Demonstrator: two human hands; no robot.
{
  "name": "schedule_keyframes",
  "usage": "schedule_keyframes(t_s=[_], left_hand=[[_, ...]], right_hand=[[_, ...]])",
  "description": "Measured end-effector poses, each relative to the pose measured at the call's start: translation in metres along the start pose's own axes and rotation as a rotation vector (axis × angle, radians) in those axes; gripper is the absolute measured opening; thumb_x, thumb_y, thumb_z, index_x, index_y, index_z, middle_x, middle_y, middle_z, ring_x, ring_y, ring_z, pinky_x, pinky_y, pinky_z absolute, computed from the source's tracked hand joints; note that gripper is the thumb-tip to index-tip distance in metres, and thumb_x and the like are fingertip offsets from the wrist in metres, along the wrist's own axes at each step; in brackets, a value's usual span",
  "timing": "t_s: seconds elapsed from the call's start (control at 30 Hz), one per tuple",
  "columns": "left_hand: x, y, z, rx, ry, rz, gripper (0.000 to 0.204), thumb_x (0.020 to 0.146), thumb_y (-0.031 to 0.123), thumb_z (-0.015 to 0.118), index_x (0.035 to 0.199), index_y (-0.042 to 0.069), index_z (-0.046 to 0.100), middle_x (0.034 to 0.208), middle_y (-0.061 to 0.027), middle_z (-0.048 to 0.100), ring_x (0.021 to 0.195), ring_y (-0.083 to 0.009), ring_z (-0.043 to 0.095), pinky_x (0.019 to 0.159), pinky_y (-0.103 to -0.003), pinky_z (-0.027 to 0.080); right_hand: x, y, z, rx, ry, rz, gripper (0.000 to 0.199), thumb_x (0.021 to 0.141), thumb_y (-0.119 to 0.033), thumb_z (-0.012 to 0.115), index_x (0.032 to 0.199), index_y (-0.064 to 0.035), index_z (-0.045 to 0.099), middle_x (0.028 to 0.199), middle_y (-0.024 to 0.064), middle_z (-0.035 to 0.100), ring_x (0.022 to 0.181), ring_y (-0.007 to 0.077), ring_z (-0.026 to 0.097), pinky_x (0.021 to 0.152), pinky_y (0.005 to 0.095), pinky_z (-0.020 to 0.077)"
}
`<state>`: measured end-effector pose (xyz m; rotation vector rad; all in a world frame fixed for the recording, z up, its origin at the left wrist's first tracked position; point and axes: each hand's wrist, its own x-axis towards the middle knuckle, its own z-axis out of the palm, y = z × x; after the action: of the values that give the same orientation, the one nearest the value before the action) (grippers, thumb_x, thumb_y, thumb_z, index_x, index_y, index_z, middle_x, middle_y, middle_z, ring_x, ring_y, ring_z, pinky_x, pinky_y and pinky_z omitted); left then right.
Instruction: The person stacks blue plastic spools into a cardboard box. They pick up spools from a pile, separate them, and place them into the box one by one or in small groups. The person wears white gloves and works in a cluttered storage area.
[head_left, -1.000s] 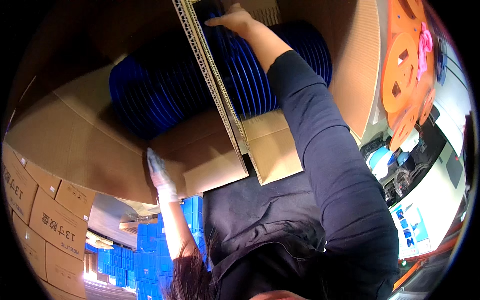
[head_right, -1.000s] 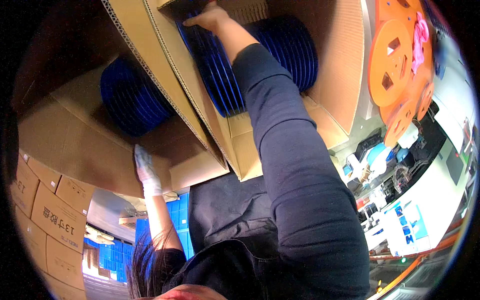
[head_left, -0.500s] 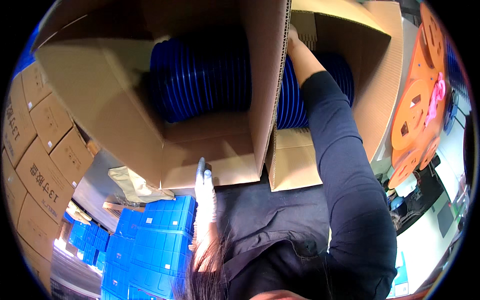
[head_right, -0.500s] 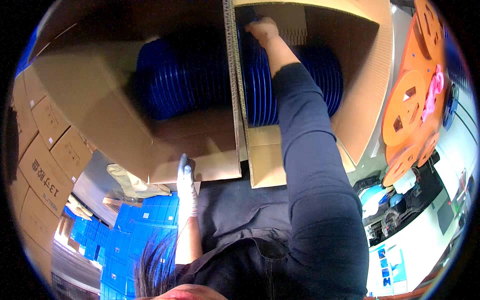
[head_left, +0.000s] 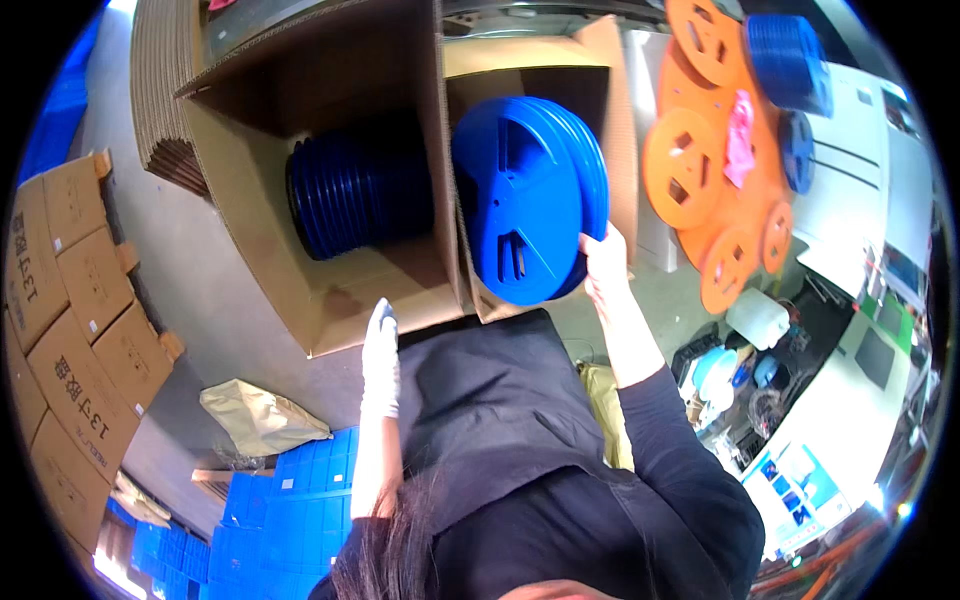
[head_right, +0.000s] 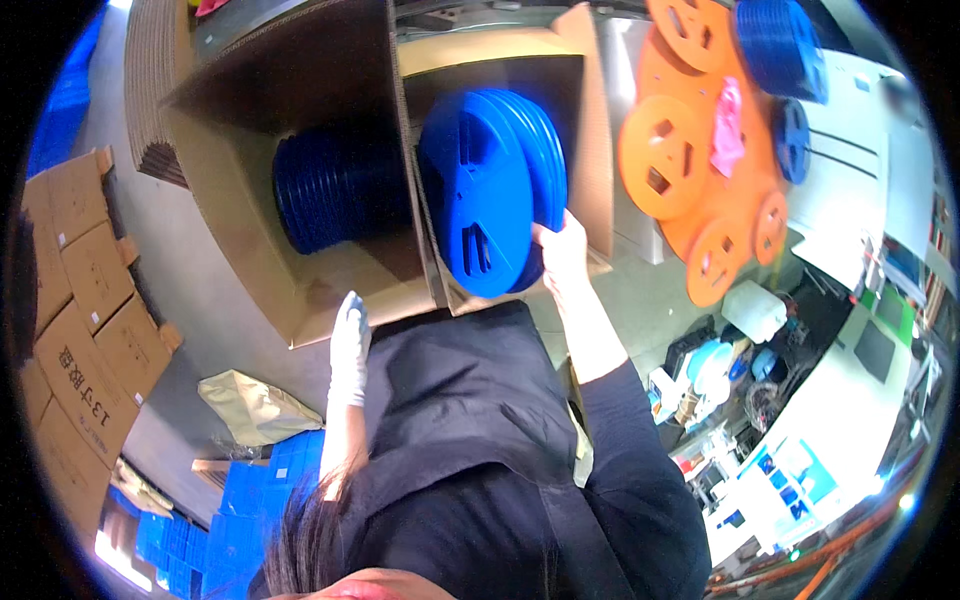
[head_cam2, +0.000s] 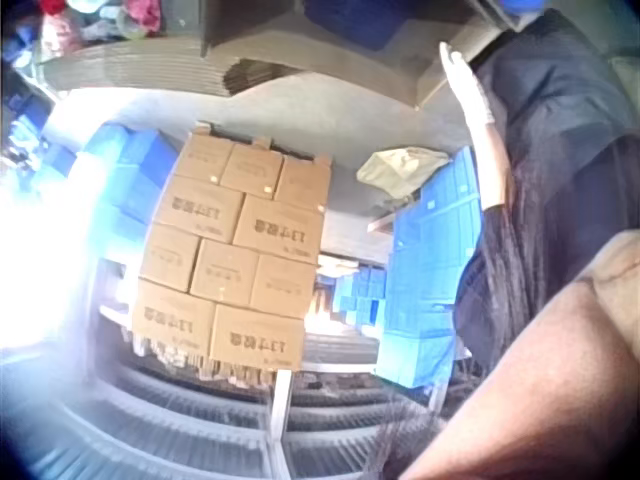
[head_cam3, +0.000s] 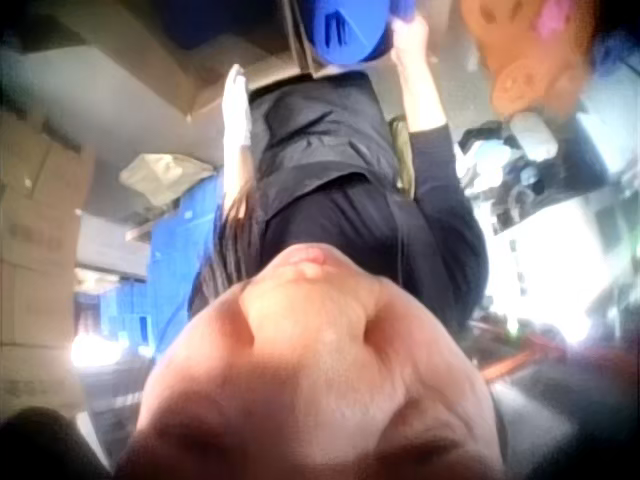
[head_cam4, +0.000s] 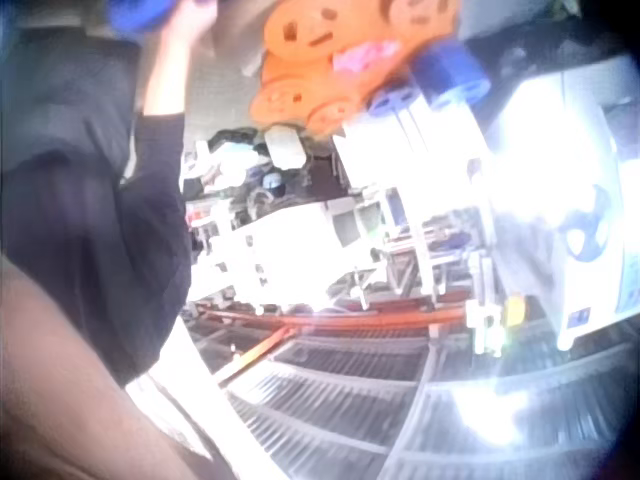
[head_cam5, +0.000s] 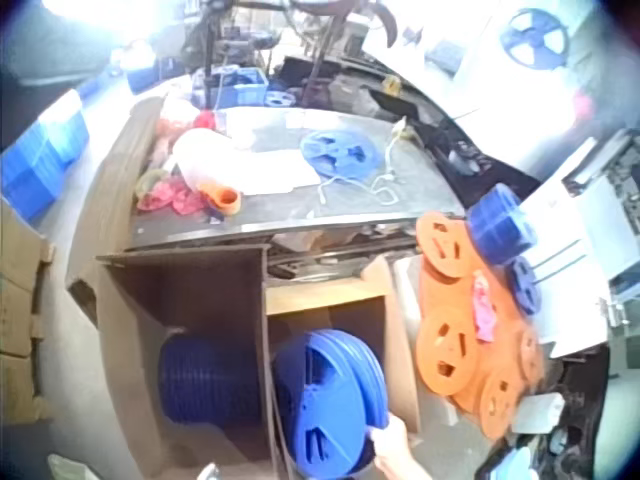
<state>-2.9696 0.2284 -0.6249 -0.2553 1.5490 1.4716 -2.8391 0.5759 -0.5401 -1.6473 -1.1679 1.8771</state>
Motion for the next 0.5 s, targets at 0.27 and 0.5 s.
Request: schedule_keyframes(t_s=[0.27, 0.5], left_hand=[[0.001, 0.122, 0.033, 0.074, -0.200, -0.083, 0.057, 0.095, 0.035, 0.053, 0.144, 0.011, 0.037, 0.144, -0.0087, 0.042, 0.130, -0.0207, 0.040, 0.109, -0.032, 0.031], [-0.041, 0.283, 0.104, -0.244, -0.648, -0.183, 0.083, 0.083, 0.063, 0.054, 0.143, 0.009, 0.036, 0.140, -0.0142, 0.045, 0.126, -0.0291, 0.045, 0.108, -0.041, 0.035]], right_hand=[[-0.157, -0.078, -0.110, 0.353, 0.046, -0.089, 0.046, 0.082, -0.010, 0.060, 0.126, 0.0000, 0.050, 0.116, 0.0128, 0.062, 0.100, 0.0231, 0.063, 0.085, 0.0351, 0.0526], [-0.259, -0.041, -0.083, 0.368, -0.114, -0.075, 0.067, 0.085, -0.045, 0.062, 0.134, -0.0031, 0.045, 0.127, 0.0136, 0.057, 0.116, 0.0278, 0.055, 0.098, 0.0419, 0.0453]])
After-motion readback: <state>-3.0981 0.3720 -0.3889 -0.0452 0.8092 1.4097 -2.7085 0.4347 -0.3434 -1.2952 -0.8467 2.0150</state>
